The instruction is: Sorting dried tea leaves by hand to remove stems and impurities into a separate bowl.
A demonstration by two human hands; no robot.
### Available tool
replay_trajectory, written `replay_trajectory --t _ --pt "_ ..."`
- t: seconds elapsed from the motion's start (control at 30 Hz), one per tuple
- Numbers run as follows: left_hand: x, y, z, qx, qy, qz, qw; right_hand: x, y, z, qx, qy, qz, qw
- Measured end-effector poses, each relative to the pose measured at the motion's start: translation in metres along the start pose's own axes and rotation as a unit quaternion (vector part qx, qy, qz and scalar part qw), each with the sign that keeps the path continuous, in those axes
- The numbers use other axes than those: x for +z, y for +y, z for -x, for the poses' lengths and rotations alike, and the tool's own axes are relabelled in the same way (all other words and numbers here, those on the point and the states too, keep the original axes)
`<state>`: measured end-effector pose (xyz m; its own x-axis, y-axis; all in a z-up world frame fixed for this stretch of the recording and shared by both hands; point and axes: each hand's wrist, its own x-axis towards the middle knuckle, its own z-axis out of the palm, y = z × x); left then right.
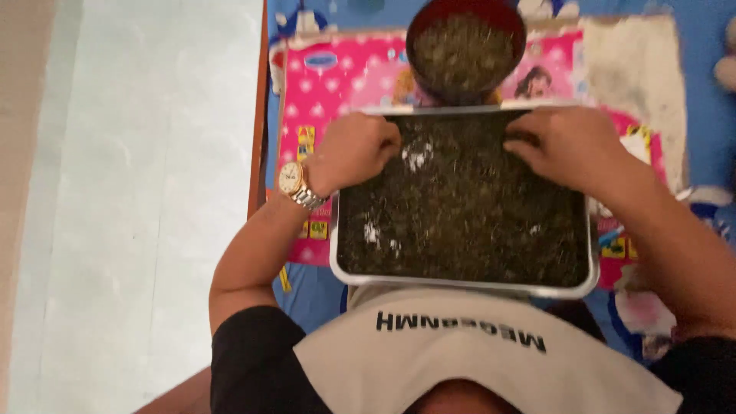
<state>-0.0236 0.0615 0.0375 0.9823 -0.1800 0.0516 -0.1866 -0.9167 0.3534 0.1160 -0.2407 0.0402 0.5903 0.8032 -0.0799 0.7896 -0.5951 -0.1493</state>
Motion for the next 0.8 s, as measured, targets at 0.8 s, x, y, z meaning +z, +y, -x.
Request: replay_trajectory --t 0.8 --pt "0.066 0.028 -0.056 0.179 -0.061 -0.154 0.97 0.063 -0.001 -0.015 -0.094 0.09 0.136 0.982"
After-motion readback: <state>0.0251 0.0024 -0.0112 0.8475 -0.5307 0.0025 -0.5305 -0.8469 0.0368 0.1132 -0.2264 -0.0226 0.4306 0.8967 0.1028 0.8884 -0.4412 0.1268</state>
